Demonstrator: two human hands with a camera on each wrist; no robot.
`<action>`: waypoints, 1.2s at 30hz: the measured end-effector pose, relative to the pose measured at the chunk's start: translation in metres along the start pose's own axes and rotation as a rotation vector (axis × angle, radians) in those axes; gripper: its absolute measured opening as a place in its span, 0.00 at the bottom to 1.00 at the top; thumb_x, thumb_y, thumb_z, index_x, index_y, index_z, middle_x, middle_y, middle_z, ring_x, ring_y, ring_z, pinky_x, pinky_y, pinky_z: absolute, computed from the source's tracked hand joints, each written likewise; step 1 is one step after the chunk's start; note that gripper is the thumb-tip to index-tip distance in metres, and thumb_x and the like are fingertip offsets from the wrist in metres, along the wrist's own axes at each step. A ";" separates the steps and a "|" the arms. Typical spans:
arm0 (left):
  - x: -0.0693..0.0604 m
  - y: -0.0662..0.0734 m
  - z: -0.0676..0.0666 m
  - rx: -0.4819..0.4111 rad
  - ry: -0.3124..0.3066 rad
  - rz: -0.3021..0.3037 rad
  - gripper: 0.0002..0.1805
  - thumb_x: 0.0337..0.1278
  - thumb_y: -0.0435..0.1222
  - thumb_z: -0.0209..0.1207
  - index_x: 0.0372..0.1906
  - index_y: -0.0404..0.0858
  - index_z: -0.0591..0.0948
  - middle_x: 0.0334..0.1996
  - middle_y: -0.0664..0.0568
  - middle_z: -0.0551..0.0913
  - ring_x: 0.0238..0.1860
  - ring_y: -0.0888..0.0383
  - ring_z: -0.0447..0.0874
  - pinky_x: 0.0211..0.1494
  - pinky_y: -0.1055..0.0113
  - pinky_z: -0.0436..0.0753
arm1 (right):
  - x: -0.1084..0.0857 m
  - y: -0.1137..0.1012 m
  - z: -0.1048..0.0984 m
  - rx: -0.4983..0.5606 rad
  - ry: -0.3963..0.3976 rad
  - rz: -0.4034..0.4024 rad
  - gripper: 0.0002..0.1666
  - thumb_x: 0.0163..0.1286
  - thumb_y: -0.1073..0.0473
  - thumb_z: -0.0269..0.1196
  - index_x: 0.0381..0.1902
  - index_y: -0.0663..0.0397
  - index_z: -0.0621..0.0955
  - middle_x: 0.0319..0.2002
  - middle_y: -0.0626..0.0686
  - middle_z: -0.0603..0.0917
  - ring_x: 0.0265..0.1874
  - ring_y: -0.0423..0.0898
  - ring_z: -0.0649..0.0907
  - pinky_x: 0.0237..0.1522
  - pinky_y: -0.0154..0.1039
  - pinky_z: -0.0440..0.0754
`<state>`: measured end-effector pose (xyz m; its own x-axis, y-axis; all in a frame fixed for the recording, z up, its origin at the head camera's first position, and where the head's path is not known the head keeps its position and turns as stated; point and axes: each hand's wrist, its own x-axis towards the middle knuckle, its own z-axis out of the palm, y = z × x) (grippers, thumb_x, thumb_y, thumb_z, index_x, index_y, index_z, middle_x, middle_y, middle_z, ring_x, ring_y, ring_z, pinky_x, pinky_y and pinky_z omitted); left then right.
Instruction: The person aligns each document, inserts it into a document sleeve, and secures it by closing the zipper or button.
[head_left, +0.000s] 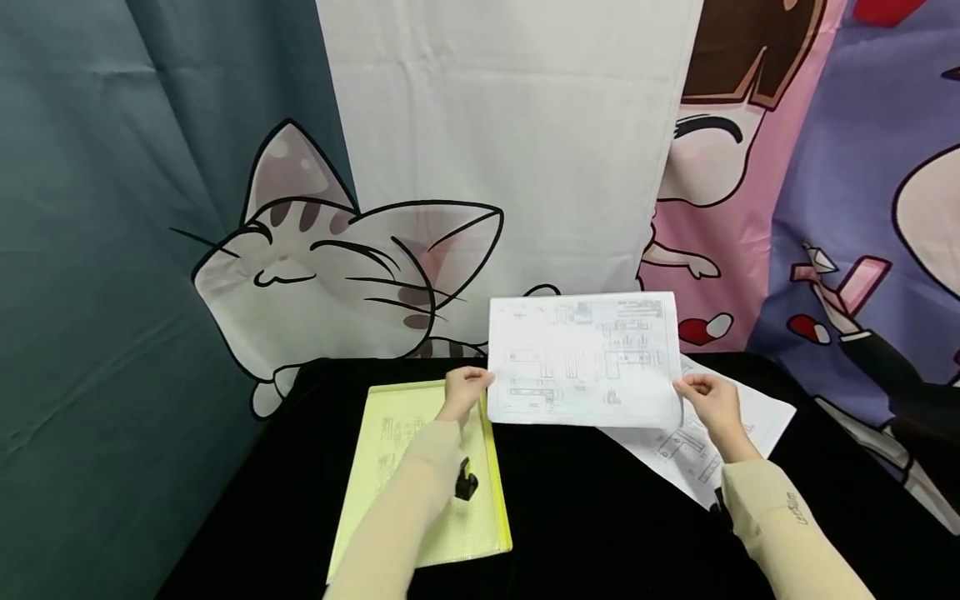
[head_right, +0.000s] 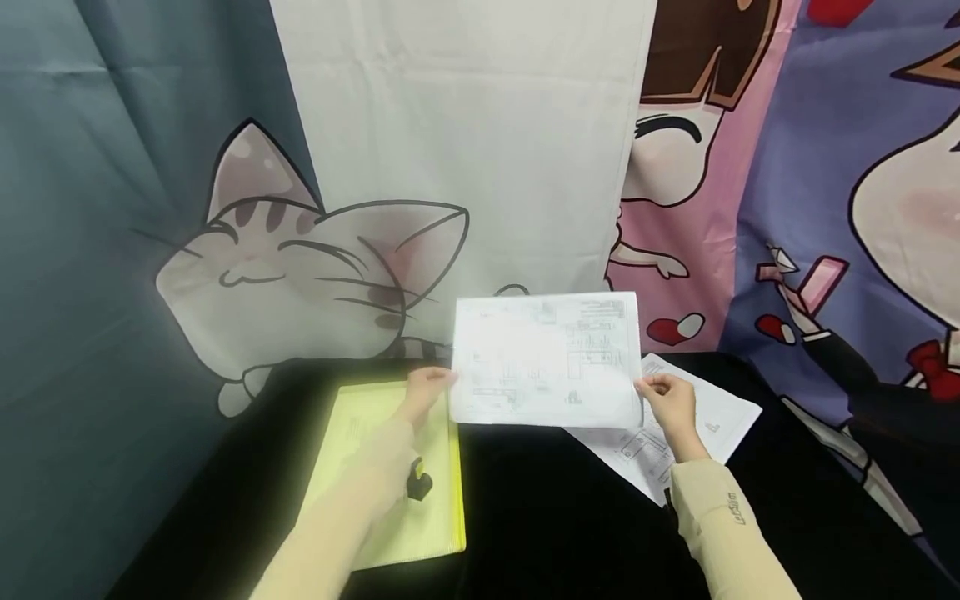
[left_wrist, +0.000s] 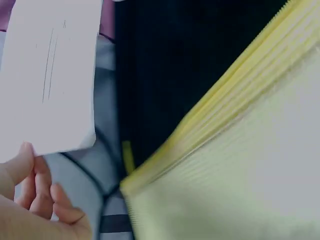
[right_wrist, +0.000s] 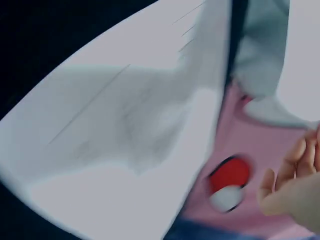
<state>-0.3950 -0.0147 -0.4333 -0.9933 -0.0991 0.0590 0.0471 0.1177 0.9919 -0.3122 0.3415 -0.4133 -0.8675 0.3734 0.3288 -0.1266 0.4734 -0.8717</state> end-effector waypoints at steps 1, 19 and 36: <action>-0.009 0.015 -0.009 -0.024 0.021 0.016 0.07 0.54 0.28 0.62 0.36 0.26 0.82 0.32 0.43 0.84 0.32 0.60 0.77 0.43 0.64 0.80 | 0.000 -0.008 0.004 0.054 0.030 -0.016 0.05 0.61 0.69 0.63 0.29 0.69 0.79 0.13 0.27 0.73 0.19 0.24 0.72 0.24 0.21 0.69; -0.059 0.046 -0.071 0.016 0.138 0.182 0.08 0.55 0.31 0.63 0.34 0.28 0.81 0.28 0.43 0.85 0.26 0.65 0.75 0.29 0.77 0.71 | -0.034 -0.056 0.020 0.396 0.029 -0.022 0.17 0.60 0.72 0.64 0.22 0.42 0.81 0.18 0.34 0.81 0.21 0.26 0.77 0.27 0.18 0.74; -0.065 0.065 -0.063 -0.660 0.153 -0.026 0.19 0.59 0.47 0.60 0.48 0.40 0.78 0.29 0.62 0.81 0.31 0.66 0.79 0.42 0.69 0.75 | -0.055 -0.067 0.045 0.636 -0.014 0.125 0.22 0.64 0.72 0.59 0.19 0.38 0.81 0.19 0.35 0.80 0.24 0.27 0.76 0.30 0.17 0.74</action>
<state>-0.3207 -0.0631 -0.3651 -0.9711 -0.2387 0.0011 0.1263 -0.5097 0.8510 -0.2779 0.2535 -0.3890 -0.8998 0.3824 0.2098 -0.2807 -0.1394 -0.9496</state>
